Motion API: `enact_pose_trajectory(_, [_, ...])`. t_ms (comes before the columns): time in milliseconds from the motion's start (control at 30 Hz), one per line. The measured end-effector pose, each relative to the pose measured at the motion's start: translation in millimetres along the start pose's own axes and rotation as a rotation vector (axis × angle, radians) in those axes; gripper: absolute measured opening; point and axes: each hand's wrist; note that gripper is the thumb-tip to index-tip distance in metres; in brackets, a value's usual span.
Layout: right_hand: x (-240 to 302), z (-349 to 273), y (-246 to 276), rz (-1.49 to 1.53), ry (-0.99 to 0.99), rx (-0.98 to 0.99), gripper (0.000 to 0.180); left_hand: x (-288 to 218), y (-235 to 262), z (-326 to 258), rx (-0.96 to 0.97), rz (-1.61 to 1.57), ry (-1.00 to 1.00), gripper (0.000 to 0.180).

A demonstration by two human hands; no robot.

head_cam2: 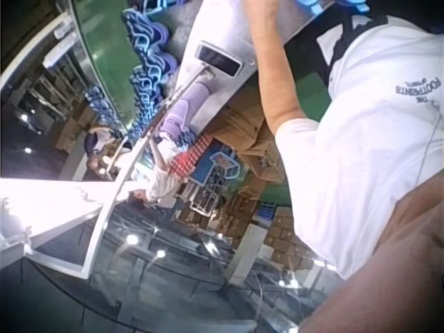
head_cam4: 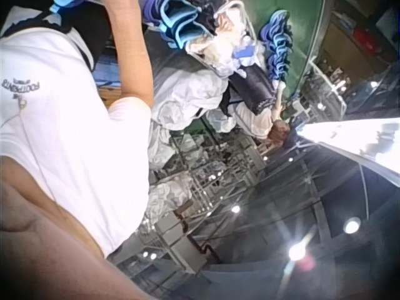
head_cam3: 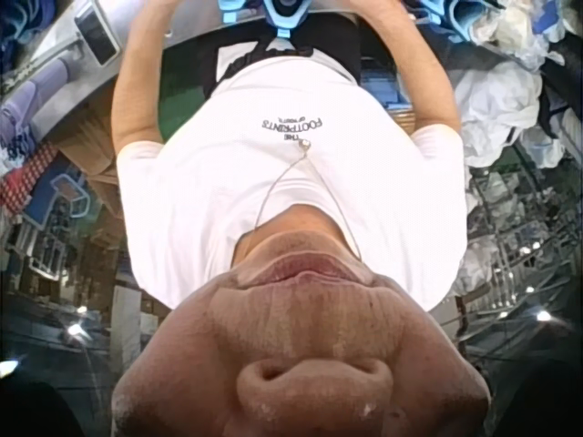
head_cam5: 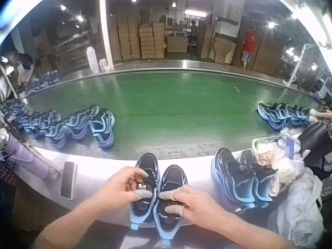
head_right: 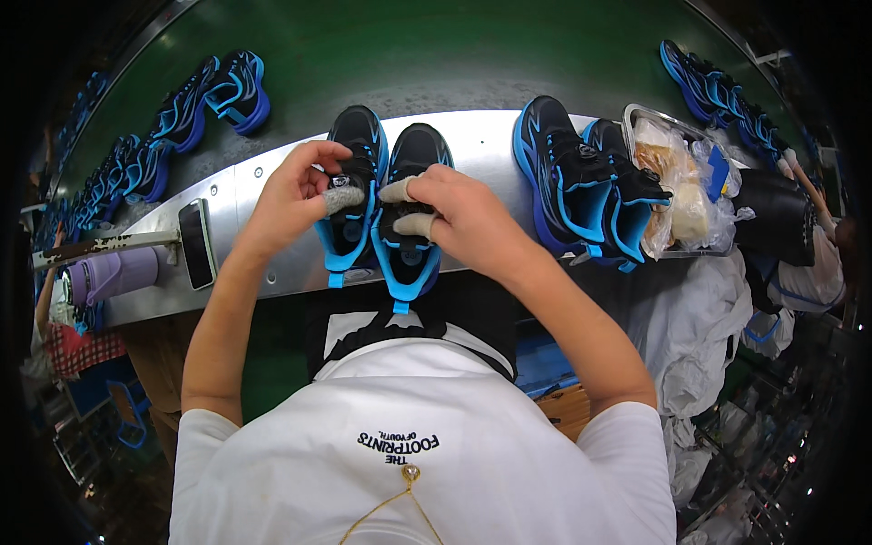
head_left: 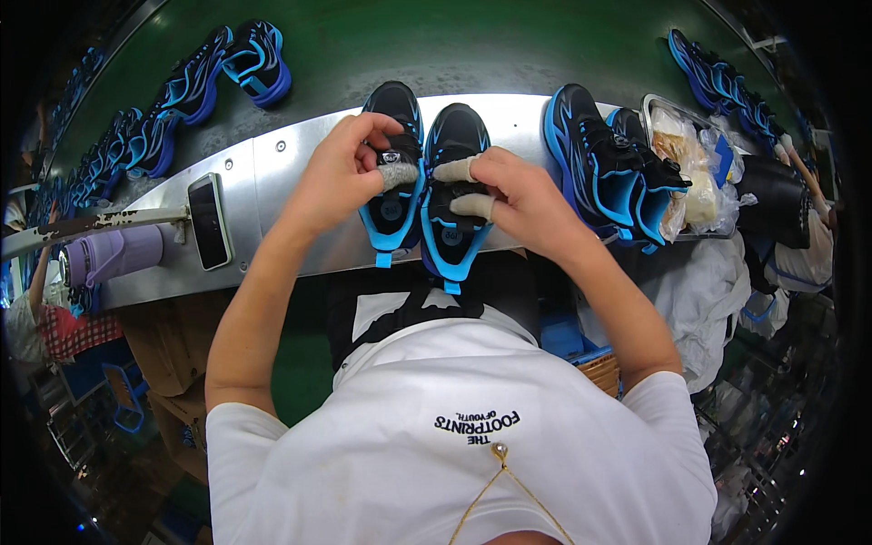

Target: The person cleans and rubs the closure dials and tongues of sneakers by hand, then pushes the finished pairs onto the conveyor belt.

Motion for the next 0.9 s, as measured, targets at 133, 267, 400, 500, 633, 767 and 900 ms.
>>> enact_pose_trajectory(133, [13.0, 4.9, 21.2, 0.157, -0.088, 0.133, 0.054, 0.3, 7.3, -2.5, 0.130, -0.367, -0.009, 0.049])
enact_pose_trajectory(267, [11.2, 5.7, 18.6, 0.117, -0.101, 0.229, 0.053, -13.2, 3.1, -9.1, 0.070, -0.088, -0.036, 0.047])
enact_pose_trajectory(400, [-0.4, 4.0, 17.4, 0.699, -0.160, 0.075, 0.053, -53.2, -9.0, -18.9, 0.006, 0.359, -0.418, 0.044])
enact_pose_trajectory(500, [22.5, 8.9, 44.2, 0.526, 0.058, 0.092, 0.055, -82.9, -16.7, -9.2, 0.204, 0.221, -0.329, 0.042])
enact_pose_trajectory(633, [36.6, 5.0, 45.9, 0.149, 0.275, -0.003, 0.039, -89.3, -15.7, 0.1, 0.386, 0.215, -0.119, 0.036])
enact_pose_trajectory(767, [60.1, -6.7, 57.4, 0.246, 0.093, 0.198, 0.050, -72.6, -41.0, 6.3, 0.168, 0.637, -0.488, 0.030])
enact_pose_trajectory(900, [79.8, -6.6, 55.0, 1.102, -0.166, 0.230, 0.073, -70.6, -52.1, 7.3, -0.170, 0.682, -0.909, 0.011])
Point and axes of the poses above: each hand's wrist, its own z-axis towards the middle knuckle, its own y-axis out of the back of the hand, x = y × z, and after that the axes turned 14 degrees about -z, right-handed
